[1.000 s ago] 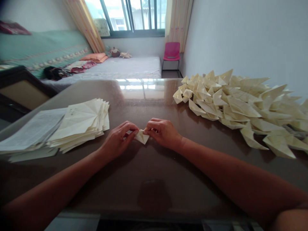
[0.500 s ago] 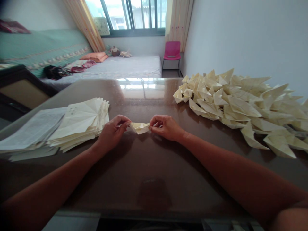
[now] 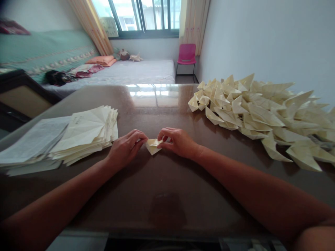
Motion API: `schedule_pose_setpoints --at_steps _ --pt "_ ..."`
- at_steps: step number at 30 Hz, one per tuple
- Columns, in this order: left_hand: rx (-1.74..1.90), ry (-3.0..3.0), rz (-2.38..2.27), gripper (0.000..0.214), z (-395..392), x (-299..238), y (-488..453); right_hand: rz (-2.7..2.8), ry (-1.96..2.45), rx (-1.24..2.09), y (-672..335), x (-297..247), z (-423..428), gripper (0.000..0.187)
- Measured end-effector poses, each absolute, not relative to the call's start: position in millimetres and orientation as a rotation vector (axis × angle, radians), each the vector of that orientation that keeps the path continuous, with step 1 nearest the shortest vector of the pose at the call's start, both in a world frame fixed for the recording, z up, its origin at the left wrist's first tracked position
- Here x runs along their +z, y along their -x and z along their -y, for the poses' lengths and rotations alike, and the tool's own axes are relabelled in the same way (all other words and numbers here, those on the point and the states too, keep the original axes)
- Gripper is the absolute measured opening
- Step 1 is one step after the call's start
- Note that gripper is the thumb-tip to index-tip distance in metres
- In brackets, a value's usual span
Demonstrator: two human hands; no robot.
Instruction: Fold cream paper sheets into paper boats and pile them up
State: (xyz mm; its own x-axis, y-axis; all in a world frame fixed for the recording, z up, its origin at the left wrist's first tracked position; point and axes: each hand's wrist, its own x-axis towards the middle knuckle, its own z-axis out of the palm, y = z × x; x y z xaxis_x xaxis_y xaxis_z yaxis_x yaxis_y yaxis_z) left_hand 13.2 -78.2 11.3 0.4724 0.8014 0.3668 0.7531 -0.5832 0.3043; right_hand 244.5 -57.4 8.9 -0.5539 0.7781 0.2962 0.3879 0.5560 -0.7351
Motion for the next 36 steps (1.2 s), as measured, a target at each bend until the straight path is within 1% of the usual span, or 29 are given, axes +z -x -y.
schedule_pose_setpoints --at_steps 6,8,11,15,18,19,21,23,24,28,36 --pt "0.859 -2.441 -1.509 0.019 69 8 -7 1.982 1.032 0.995 -251 2 48 0.016" --pt "0.917 -2.359 -1.500 0.020 65 7 -5 1.996 1.073 0.930 -253 4 47 0.015" --pt "1.009 -2.175 -1.454 0.020 59 5 -2 1.987 1.167 0.741 -256 8 44 0.017" --pt "0.912 -2.143 -1.441 0.020 55 4 0 2.042 1.183 0.628 -258 8 43 0.014" --pt "0.924 -2.212 -1.343 0.019 60 6 -4 2.169 1.108 0.573 -255 7 48 0.010" --pt "0.928 -2.248 -1.268 0.020 63 7 -6 2.211 1.077 0.541 -254 7 51 0.009" --pt "0.880 -2.342 -1.113 0.028 69 9 -10 2.286 1.021 0.478 -251 7 55 0.007" --pt "0.805 -2.411 -1.054 0.036 72 9 -12 2.336 0.986 0.439 -249 9 59 0.006" --pt "0.780 -2.413 -1.067 0.036 72 9 -13 2.345 0.977 0.431 -249 9 60 0.006" --pt "0.753 -2.271 -1.179 0.021 69 5 -13 2.288 0.954 0.460 -248 10 60 0.008" --pt "0.923 -2.018 -1.330 0.030 67 7 -14 2.073 0.996 0.636 -245 15 59 0.013"
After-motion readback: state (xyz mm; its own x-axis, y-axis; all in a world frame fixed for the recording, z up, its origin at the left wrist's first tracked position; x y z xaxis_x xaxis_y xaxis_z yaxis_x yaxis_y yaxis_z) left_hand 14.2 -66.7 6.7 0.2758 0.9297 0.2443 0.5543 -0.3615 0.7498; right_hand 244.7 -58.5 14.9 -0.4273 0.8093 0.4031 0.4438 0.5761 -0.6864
